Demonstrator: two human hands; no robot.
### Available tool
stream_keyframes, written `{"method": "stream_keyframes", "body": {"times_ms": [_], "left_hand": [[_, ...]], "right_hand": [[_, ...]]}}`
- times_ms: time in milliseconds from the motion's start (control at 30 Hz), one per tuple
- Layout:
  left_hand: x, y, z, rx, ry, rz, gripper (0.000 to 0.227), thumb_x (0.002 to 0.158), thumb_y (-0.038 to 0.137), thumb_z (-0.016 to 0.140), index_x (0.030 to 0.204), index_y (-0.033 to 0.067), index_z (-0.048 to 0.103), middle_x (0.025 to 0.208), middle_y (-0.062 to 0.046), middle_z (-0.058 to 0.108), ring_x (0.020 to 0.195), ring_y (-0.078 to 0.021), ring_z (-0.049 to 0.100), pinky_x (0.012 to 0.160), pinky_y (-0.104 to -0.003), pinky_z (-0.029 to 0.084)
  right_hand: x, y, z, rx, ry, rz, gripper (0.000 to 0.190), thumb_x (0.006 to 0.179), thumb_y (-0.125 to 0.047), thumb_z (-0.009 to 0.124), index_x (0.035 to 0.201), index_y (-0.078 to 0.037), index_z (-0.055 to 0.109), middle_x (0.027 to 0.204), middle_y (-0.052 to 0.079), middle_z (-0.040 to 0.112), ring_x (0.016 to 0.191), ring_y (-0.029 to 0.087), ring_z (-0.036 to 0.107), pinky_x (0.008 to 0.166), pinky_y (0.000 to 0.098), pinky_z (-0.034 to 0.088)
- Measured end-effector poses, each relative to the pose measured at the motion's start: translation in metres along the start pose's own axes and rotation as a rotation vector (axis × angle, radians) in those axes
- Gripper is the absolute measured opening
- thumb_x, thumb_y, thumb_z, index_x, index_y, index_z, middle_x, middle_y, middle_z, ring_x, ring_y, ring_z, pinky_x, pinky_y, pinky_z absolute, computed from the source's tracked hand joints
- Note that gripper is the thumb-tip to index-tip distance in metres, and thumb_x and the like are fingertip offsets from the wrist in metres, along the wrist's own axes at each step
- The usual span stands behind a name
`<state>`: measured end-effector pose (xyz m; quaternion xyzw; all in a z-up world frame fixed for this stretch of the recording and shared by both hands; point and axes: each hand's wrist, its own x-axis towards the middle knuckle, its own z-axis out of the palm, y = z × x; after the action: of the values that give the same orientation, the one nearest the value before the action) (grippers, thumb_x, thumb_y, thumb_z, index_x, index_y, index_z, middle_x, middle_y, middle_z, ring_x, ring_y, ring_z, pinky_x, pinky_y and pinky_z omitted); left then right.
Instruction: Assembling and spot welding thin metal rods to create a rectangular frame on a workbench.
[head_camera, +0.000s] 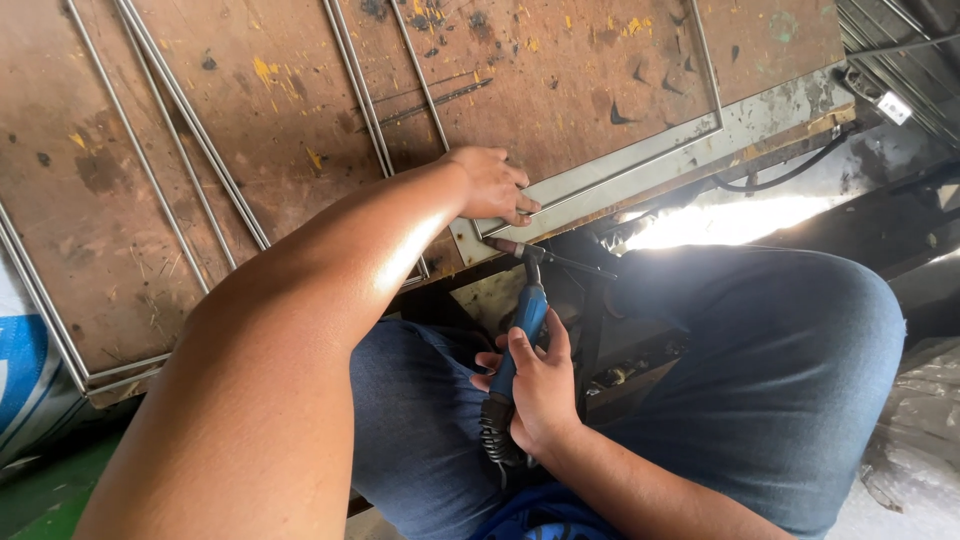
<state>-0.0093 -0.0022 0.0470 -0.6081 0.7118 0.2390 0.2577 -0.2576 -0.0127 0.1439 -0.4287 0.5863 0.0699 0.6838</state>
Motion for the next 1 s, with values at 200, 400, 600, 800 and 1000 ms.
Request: {"method": "stream_keyframes", "body": {"times_ms": [200,400,600,800,1000], "left_hand": [[0.014,-0.002,0.011,0.027,0.039,-0.003,0.062,0.105,0.016,0.048,0.158,0.0432,0.029,0.171,0.016,0.014,0.151,-0.0215,0.027,0.11,-0.04,0.04],[0.092,-0.019,0.071,-0.273,0.202,-0.131,0.056,0.103,0.033,0.014,0.148,0.0315,0.048,0.159,0.011,0.04,0.159,-0.0105,0.011,0.122,-0.04,0.02],[0.061,-0.01,0.046,-0.311,0.049,-0.181,0.059,0.104,0.028,0.013,0.162,0.0306,0.023,0.172,0.011,0.015,0.161,-0.0203,-0.008,0.131,-0.045,0.001],[0.016,-0.004,0.015,-0.021,0.078,-0.009,0.061,0.107,0.014,0.042,0.158,0.0432,0.028,0.17,0.013,0.021,0.153,-0.0219,0.027,0.108,-0.044,0.038],[0.011,-0.005,0.012,-0.052,0.063,-0.011,0.064,0.105,0.012,0.045,0.159,0.0416,0.028,0.17,0.007,0.022,0.153,-0.0211,0.026,0.111,-0.042,0.038]], "right_hand": [[-0.003,0.004,0.005,-0.004,0.002,-0.008,0.067,0.101,-0.014,0.052,0.161,-0.027,0.028,0.099,0.016,0.054,0.078,0.031,0.065,0.067,0.0486,0.059],[-0.016,-0.004,0.015,-0.046,0.034,0.012,0.063,0.102,-0.013,0.05,0.16,-0.029,0.032,0.101,0.014,0.056,0.086,0.033,0.07,0.066,0.0443,0.061],[-0.004,0.001,0.004,-0.049,0.026,0.042,0.063,0.102,-0.013,0.051,0.159,-0.029,0.03,0.108,0.017,0.06,0.092,0.033,0.071,0.07,0.0448,0.062],[0.02,-0.004,-0.052,0.097,-0.038,-0.089,0.025,0.1,-0.004,0.052,0.124,-0.008,0.054,0.078,0.013,0.049,0.066,0.033,0.059,0.052,0.0414,0.045],[0.012,-0.036,-0.075,0.039,0.09,-0.088,0.053,0.102,-0.015,0.053,0.154,-0.014,0.047,0.098,0.02,0.06,0.074,0.031,0.062,0.058,0.0421,0.05]]}}
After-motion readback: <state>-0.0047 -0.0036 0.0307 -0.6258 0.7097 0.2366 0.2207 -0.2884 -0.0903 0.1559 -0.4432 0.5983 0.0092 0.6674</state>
